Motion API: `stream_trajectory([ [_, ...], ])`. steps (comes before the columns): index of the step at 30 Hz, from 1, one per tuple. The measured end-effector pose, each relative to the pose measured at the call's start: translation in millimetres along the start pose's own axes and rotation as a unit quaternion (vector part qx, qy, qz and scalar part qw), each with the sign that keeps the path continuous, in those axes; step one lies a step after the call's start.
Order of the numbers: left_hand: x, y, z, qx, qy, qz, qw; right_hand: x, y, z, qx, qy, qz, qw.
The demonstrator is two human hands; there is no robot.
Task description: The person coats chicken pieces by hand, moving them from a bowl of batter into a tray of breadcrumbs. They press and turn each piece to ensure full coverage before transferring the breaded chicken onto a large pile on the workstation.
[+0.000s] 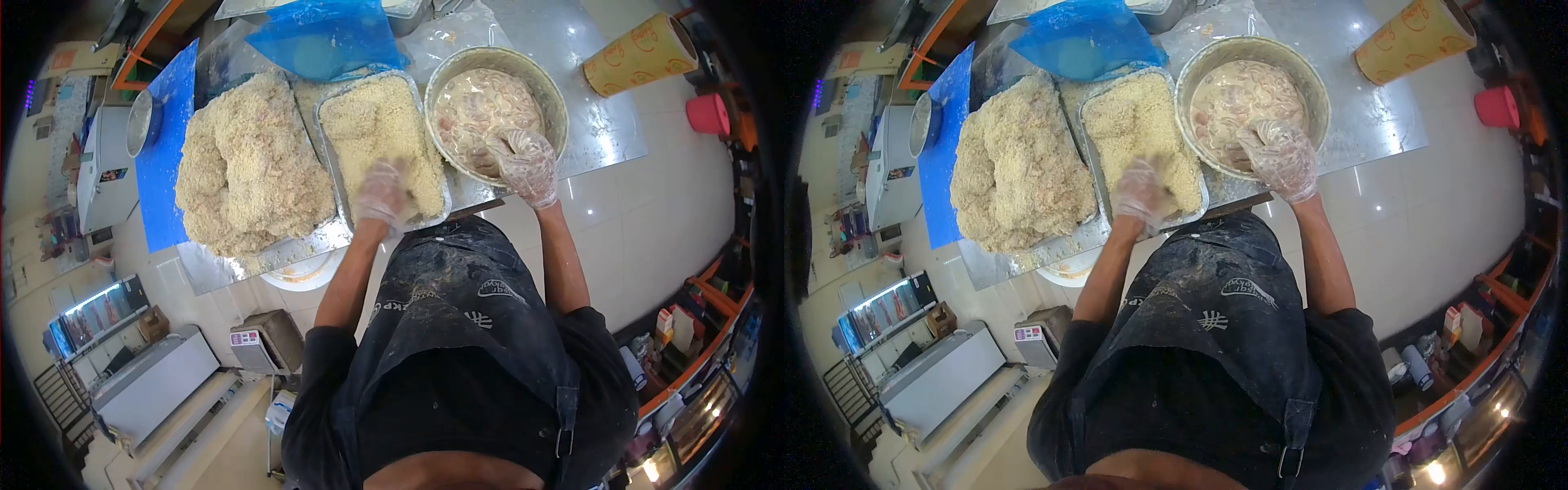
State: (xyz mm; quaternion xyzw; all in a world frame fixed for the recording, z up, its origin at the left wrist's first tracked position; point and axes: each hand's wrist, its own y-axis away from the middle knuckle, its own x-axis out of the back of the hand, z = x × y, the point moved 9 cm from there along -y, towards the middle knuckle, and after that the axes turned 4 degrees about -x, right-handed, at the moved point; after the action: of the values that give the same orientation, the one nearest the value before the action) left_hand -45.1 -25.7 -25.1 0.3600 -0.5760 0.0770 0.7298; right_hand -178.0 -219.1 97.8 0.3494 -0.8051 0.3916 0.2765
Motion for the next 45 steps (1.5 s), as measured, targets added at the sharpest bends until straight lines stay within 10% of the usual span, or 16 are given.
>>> stream_trajectory([
  [6, 83, -4, -55, -0.033, -0.105, 0.371, 0.922, -4, 2, -3, 0.030, 0.010, -0.013, 0.999],
  [9, 79, 7, -54, 0.080, 0.018, 0.109, 0.991, -3, 1, -1, 0.014, 0.010, -0.007, 1.000],
  [13, -5, 23, -16, 0.022, -0.078, 0.050, 0.995, -2, 1, 2, -0.008, -0.006, -0.004, 1.000],
  [30, 101, -6, -106, 0.080, 0.316, 0.490, 0.809, -7, 3, 7, -0.012, -0.005, -0.019, 1.000],
  [36, 51, -30, -60, 0.102, 0.017, 0.228, 0.968, -4, -1, 8, -0.069, -0.016, -0.013, 0.997],
  [39, 48, -44, -58, 0.109, -0.037, 0.149, 0.982, -4, -1, 9, -0.041, 0.003, 0.001, 0.999],
  [42, 61, -45, -54, 0.071, -0.114, 0.274, 0.952, -3, -4, 6, -0.035, -0.003, 0.011, 0.999],
  [45, 58, -74, -76, 0.144, -0.061, 0.149, 0.976, -2, -2, 3, -0.019, -0.013, 0.007, 1.000],
])
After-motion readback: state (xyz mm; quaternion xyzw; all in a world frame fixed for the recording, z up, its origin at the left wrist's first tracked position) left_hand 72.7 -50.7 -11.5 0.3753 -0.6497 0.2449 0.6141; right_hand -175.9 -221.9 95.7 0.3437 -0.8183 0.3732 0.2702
